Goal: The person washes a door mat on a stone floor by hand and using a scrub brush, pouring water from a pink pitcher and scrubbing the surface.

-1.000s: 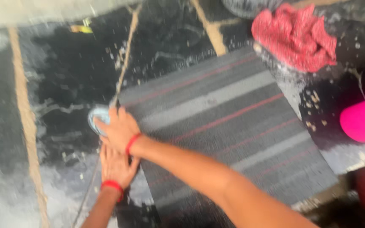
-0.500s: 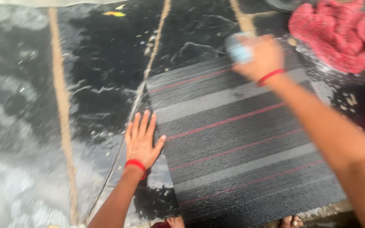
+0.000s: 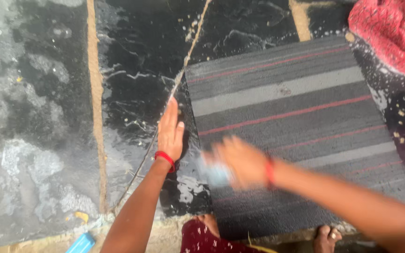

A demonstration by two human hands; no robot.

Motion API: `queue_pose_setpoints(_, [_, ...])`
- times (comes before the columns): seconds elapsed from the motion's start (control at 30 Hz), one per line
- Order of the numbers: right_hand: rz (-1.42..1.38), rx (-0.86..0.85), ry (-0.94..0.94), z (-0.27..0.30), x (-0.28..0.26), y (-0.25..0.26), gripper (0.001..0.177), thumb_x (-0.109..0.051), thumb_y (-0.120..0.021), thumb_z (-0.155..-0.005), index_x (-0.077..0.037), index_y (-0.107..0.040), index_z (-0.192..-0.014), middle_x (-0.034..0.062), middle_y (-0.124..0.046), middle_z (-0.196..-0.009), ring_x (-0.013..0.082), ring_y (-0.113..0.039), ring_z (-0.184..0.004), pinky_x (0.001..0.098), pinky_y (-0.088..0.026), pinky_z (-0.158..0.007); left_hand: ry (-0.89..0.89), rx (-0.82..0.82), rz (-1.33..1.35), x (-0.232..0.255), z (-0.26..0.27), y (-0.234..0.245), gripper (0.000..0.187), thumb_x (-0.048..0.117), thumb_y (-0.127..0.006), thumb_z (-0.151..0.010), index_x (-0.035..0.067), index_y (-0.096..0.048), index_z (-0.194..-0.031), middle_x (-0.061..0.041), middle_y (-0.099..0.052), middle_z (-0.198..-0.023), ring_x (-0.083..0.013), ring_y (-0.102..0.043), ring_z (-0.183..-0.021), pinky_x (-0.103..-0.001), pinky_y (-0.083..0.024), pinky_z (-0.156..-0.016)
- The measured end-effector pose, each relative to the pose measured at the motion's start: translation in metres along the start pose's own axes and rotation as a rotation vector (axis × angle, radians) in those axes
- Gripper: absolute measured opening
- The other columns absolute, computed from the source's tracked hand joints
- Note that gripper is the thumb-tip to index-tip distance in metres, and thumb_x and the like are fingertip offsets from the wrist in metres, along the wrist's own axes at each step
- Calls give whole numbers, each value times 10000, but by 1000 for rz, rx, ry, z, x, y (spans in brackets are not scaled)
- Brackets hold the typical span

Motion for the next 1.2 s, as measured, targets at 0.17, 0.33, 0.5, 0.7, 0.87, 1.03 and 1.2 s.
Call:
queue_pose_setpoints(0.17, [-186, -124, 289, 96, -57, -14, 1099, -252, -887, -597, -138, -340, -1544, 176, -558, -1240, 346, -513, -1045, 484, -408, -883, -58, -58, -101, 2, -4, -6, 630, 192, -420, -1031, 23, -269, -1620, -153, -303, -1693, -330, -270, -1579, -482, -183, -1265])
queue_pose_setpoints(0.33, [-216, 227, 163, 35, 8, 30, 880, -251, -826, -695, -249, -503, -1513, 162, -574, -1272, 313, -523, -1027, 430, -432, -868, -24, -60, -62, 3, -2, -1, 634, 205, -402, -1044, 22, -243, -1630, -150, -290, -1691, -307, -249, -1583, -486, -170, -1272])
queue_pose_setpoints(0.5, [104, 301, 84, -64, 84, 63, 791, -285, -778, -691, -340, -546, -1445, 133, -616, -1085, 341, -586, -929, 476, -494, -803, -25, -83, -112, 2, 0, -3, 663, 236, -412, -1045, 15, -202, -1634, -155, -242, -1711, -304, -212, -1589, -489, -162, -1271])
queue_pose_setpoints(0.7, [100, 647, -565, -137, 147, 104, 704, -492, -692, -895, -282, -448, -1521, 252, -559, -1102, 382, -548, -947, 477, -490, -780, -29, -114, -255, 7, -8, -9, 741, 308, -488, -998, -3, -209, -1610, -160, -216, -1697, -306, -188, -1576, -489, -157, -1239])
queue_pose_setpoints(0.87, [163, 640, -519, -109, 137, 95, 650, -485, -653, -859, -387, -497, -1482, 243, -610, -1097, 381, -605, -946, 476, -538, -792, -78, -191, -415, 18, -8, -17, 723, 410, -533, -960, 71, -328, -1564, -106, -242, -1680, -293, -171, -1560, -511, -117, -1219])
queue_pose_setpoints(1.03, [282, 481, -1057, 72, 303, 96, 561, -494, -628, -967, -317, -537, -1491, 240, -683, -1062, 446, -655, -964, 549, -550, -811, -75, -272, -498, 19, -8, -22, 667, 455, -505, -977, 148, -360, -1551, -32, -243, -1676, -280, -128, -1556, -523, -65, -1219])
queue_pose_setpoints(1.2, [364, 501, -1466, 187, 369, 101, 657, -587, -645, -829, -366, -538, -1439, 320, -529, -1262, 546, -545, -1149, 639, -512, -828, -84, -331, -591, 21, -13, -30, 654, 398, -461, -983, 133, -330, -1566, -11, -249, -1670, -269, -122, -1546, -556, -53, -1196])
Point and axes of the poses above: each hand's wrist, its own z-axis away from the middle knuckle, its own y-axis out of the back of the hand, x = y × z, the point moved 6 cm from there along -z, towards the middle knuckle
